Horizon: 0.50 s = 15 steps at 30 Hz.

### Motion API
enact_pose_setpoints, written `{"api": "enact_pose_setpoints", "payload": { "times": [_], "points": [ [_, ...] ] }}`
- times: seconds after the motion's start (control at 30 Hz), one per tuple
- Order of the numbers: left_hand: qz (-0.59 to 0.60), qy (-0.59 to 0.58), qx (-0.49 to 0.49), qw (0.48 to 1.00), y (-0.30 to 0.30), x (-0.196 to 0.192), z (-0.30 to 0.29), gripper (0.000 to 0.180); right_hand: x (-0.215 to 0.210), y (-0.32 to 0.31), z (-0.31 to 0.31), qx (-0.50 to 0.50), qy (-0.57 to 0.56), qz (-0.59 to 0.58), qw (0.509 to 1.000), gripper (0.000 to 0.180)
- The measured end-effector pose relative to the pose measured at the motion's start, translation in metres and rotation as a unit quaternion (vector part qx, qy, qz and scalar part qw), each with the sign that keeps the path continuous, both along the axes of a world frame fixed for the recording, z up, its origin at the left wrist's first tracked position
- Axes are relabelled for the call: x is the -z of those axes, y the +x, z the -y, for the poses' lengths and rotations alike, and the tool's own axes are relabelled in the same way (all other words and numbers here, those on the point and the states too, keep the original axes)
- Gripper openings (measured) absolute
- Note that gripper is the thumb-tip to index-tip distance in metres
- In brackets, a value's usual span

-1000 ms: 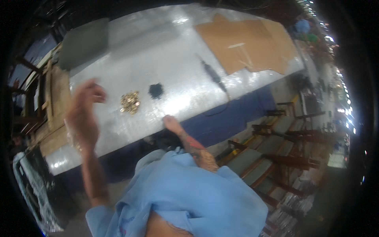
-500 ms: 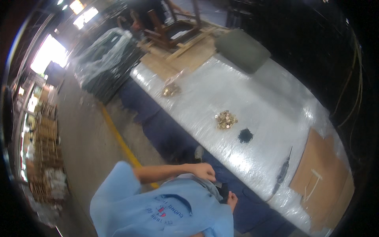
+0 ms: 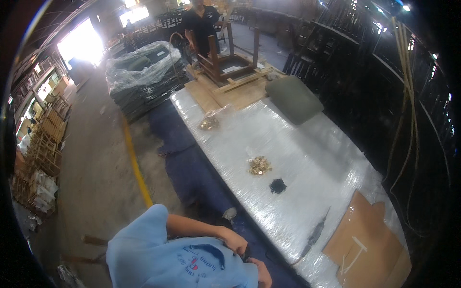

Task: The person sorts small metal hardware pieces on a workbench, separating brass-colored fasteners from black screws into distinct piles. They repeatedly gather, separate, and reposition the items by hand, occasionally moving a power drill and other objects on the table.

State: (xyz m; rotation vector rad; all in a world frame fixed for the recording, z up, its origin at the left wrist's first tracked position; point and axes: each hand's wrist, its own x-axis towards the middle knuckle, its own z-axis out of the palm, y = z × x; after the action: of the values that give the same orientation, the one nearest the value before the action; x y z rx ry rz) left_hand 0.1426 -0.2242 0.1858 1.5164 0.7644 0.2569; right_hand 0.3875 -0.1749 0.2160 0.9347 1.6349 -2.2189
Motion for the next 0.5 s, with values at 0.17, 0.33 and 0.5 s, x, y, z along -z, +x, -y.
{"api": "enact_pose_setpoints", "payload": {
  "times": [0.17, 0.33, 0.5],
  "points": [
    [-0.129, 0.002, 0.132, 0.983, -0.004, -0.003, -0.013, 0.047, 0.001, -0.013, 0.007, 0.031, 0.000, 0.006, 0.999, 0.015],
    [-0.151, 0.047, 0.216, 0.963, -0.024, -0.031, -0.034, 0.047, -0.009, -0.037, 0.006, 0.088, 0.006, 0.021, 0.996, 0.015],
    [-0.216, 0.104, 0.108, 0.965, -0.056, -0.032, -0.029, 0.043, -0.019, -0.075, 0.002, 0.154, 0.033, 0.030, 0.987, 0.014]
  ]
}}
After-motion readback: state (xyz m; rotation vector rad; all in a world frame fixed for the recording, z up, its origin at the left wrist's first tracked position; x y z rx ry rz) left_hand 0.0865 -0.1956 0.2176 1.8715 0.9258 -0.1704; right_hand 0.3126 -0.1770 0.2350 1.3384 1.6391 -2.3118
